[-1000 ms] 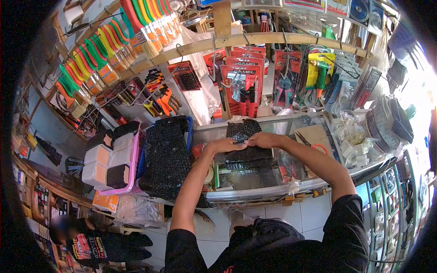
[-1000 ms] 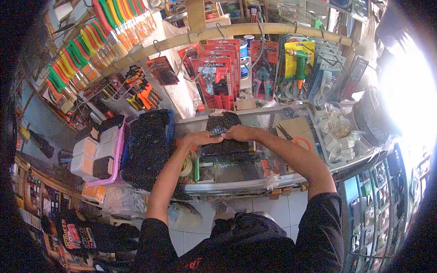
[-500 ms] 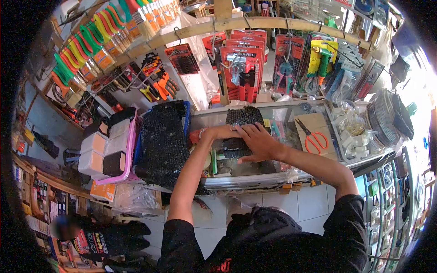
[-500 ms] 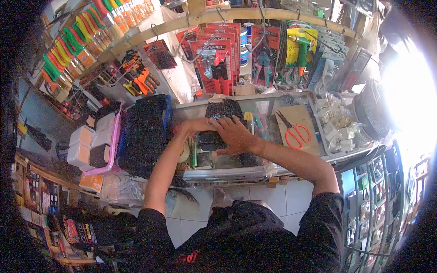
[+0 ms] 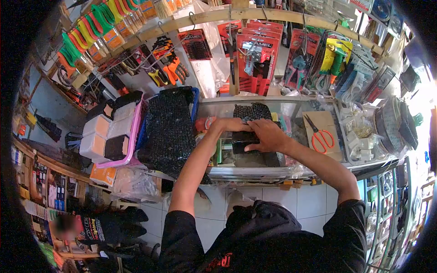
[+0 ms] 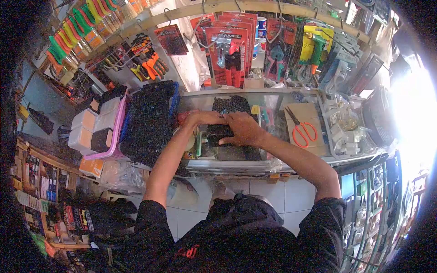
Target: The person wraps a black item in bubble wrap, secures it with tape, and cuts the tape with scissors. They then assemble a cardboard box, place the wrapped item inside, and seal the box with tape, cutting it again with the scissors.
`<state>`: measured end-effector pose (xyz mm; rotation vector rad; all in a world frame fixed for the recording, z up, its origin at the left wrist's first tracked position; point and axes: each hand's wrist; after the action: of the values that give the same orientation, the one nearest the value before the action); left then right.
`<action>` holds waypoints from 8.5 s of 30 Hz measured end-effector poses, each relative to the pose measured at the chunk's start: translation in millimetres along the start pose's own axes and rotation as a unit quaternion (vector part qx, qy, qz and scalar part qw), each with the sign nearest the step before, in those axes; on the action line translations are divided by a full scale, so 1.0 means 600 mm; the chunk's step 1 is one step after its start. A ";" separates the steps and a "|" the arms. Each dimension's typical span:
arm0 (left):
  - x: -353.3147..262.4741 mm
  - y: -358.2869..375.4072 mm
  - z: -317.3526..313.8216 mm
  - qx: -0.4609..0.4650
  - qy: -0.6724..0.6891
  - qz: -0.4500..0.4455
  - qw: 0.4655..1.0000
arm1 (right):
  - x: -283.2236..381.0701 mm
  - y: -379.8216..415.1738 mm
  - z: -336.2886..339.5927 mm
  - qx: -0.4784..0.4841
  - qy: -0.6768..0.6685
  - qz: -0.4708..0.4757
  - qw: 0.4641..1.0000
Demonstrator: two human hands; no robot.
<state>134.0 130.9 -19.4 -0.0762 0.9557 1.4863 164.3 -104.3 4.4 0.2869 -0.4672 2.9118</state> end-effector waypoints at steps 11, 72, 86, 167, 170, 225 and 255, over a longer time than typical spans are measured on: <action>0.011 0.027 -0.030 -0.028 0.093 -0.115 0.989 | 0.011 0.009 0.023 0.075 -0.039 -0.020 0.996; -0.080 0.125 -0.154 -0.388 -0.274 -0.098 0.875 | -0.192 -0.106 -0.062 0.329 -0.396 -0.159 0.842; -0.113 0.131 -0.159 -0.358 -0.277 -0.106 0.885 | -0.254 -0.150 -0.165 0.235 0.122 0.003 0.964; -0.079 0.174 -0.214 -0.483 -0.123 -0.282 0.820 | 0.017 0.184 0.025 -0.030 -0.072 0.036 0.996; -0.073 0.174 -0.219 -0.493 -0.158 -0.301 0.801 | 0.002 0.200 0.005 -0.037 -0.057 0.056 0.996; -0.081 0.141 -0.248 -0.541 -0.145 -0.241 0.792 | 0.008 0.143 -0.048 -0.247 -0.087 0.010 0.965; -0.109 0.183 -0.192 -0.423 -0.183 -0.239 0.855 | -0.020 0.296 0.018 -0.216 0.155 -0.452 0.851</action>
<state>-2.8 28.1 -1.8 -0.6033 -0.0907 1.2770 141.1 -275.4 -39.8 -0.0419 -0.6762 1.8220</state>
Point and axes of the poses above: each hand's wrist, its own y-axis away from the middle knuckle, its own z-axis out of the back of the hand, x = y × z, and after that the axes turned 3 degrees about y, right-handed
